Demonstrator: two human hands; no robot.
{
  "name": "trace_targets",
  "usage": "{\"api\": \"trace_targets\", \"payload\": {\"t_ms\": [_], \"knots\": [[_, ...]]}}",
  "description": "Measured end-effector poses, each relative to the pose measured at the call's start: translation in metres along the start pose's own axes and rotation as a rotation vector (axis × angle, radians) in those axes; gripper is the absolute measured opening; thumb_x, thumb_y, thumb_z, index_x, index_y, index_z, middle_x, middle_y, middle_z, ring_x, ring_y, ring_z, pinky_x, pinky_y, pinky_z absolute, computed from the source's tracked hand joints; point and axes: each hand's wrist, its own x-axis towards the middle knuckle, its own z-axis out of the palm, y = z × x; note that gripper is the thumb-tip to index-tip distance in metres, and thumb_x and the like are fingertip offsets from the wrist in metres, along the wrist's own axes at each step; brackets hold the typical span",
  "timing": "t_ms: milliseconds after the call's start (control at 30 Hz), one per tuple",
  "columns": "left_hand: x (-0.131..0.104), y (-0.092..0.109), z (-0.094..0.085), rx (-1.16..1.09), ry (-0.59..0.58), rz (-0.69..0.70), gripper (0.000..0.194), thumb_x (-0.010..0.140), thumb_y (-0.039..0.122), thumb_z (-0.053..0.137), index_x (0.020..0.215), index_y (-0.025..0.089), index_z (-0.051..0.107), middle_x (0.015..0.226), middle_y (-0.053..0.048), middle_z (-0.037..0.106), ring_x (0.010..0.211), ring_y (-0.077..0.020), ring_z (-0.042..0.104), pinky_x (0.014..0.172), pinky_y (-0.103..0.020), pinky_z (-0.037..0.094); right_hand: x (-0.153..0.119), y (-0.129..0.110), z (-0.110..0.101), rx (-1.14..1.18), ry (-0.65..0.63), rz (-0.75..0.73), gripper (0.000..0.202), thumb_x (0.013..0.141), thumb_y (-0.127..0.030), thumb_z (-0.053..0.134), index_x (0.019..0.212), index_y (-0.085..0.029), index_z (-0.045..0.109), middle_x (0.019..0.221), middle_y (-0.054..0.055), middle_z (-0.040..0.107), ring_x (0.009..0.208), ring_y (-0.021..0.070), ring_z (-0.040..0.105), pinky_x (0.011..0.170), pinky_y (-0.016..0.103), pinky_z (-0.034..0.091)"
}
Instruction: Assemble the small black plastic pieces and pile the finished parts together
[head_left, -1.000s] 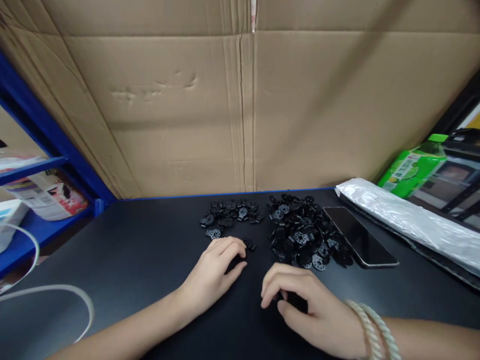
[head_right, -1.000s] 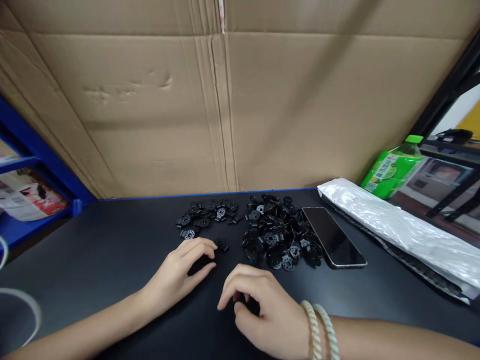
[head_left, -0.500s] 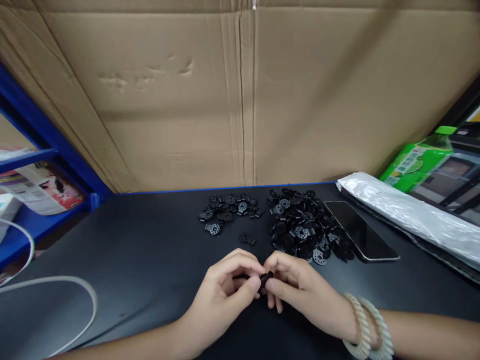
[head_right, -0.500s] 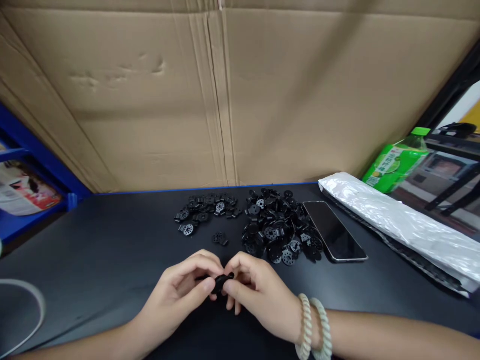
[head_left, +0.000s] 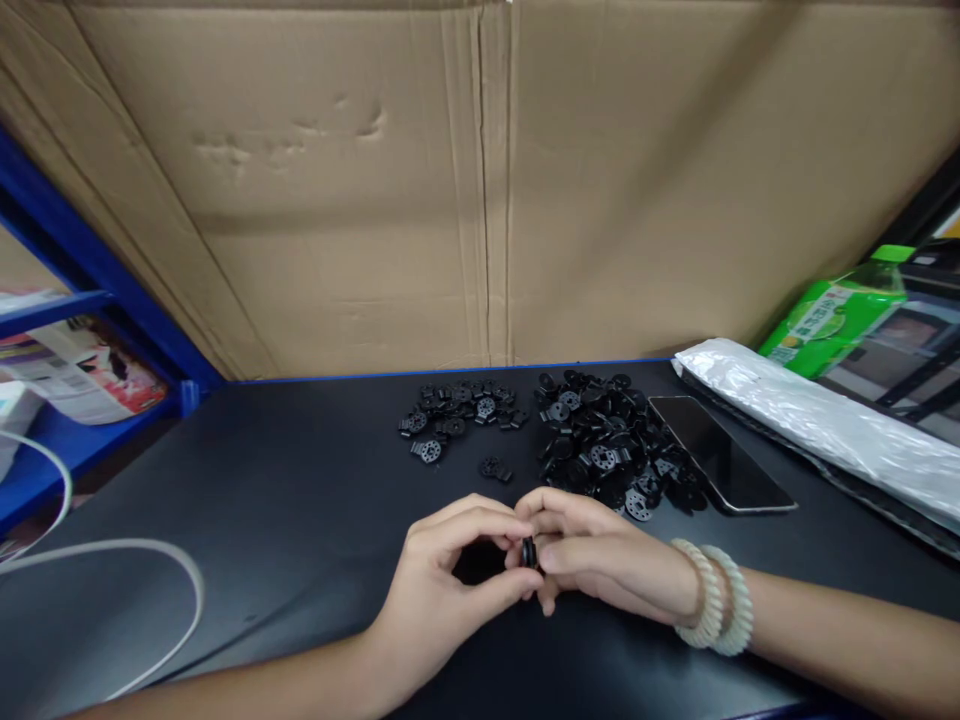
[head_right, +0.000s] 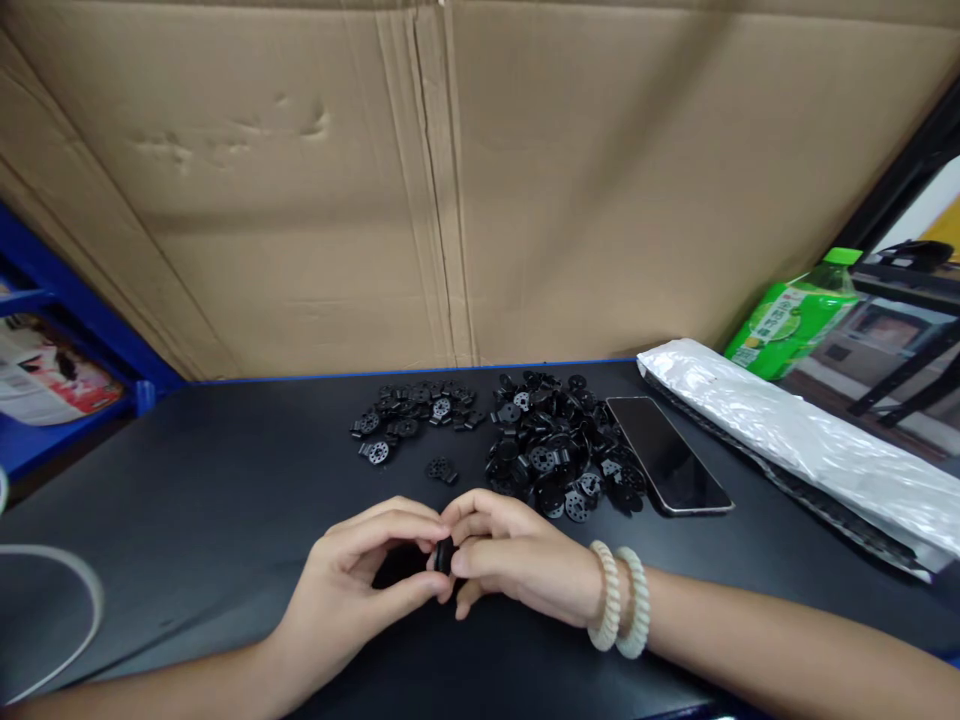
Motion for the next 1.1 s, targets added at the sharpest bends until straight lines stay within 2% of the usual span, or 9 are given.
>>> {"api": "trace_targets", "payload": {"t_ms": [100,233,500,767,967,1100], "knots": [[0.002,-0.001,0.002,0.137,-0.028,0.087,0.025,0.069,0.007,0.076,0.091,0.019,0.073,0.080,-0.004,0.070,0.068,-0.0150,0.064,0.066,-0.025,0.054,0.002,-0.002,0.001,0.026,-0.022,0.017,0.036,0.069,-0.012,0.065,0.102,-0.016,0.052,0.090,0.003,0.059,0.079,0.0120,0.058,0.069,0.027,0.049],[0.004,-0.002,0.005,0.185,-0.055,0.165,0.028,0.069,0.006,0.075,0.093,0.020,0.072,0.085,-0.005,0.071,0.073,-0.0162,0.066,0.068,-0.024,0.055,0.005,-0.002,0.003,0.001,-0.008,0.040,0.042,0.060,-0.003,0.055,0.100,-0.016,0.051,0.086,0.001,0.058,0.079,0.0127,0.057,0.067,0.027,0.049],[0.005,0.002,0.005,0.203,-0.137,0.090,0.024,0.070,0.007,0.074,0.091,0.019,0.074,0.085,-0.005,0.068,0.063,-0.0116,0.059,0.060,-0.021,0.052,0.010,-0.003,0.008,-0.064,-0.018,0.088,0.048,0.052,-0.004,0.045,0.098,-0.017,0.048,0.087,0.000,0.053,0.084,0.0144,0.055,0.061,0.025,0.050],[0.006,0.005,0.009,0.154,-0.132,0.073,0.019,0.072,0.009,0.071,0.088,0.019,0.076,0.082,-0.005,0.069,0.058,-0.0113,0.054,0.054,-0.021,0.050,0.011,0.000,0.005,-0.236,-0.080,0.092,0.045,0.057,-0.006,0.043,0.101,-0.019,0.045,0.090,-0.001,0.048,0.084,0.0142,0.056,0.068,0.029,0.051],[0.002,0.007,0.010,0.167,-0.150,0.081,0.017,0.073,0.008,0.068,0.084,0.019,0.076,0.075,-0.004,0.065,0.057,-0.0115,0.056,0.053,-0.021,0.050,0.008,-0.007,0.009,-0.399,-0.133,0.009,0.037,0.061,-0.006,0.041,0.095,-0.019,0.044,0.087,-0.001,0.046,0.078,0.0125,0.051,0.067,0.026,0.047],[0.001,0.006,0.010,0.183,-0.147,0.102,0.018,0.071,0.004,0.066,0.078,0.017,0.074,0.071,-0.003,0.063,0.057,-0.0112,0.055,0.053,-0.020,0.049,0.007,-0.005,0.009,-0.500,-0.135,-0.028,0.042,0.063,-0.003,0.039,0.101,-0.020,0.047,0.089,0.000,0.046,0.080,0.0129,0.049,0.070,0.026,0.044]]}}
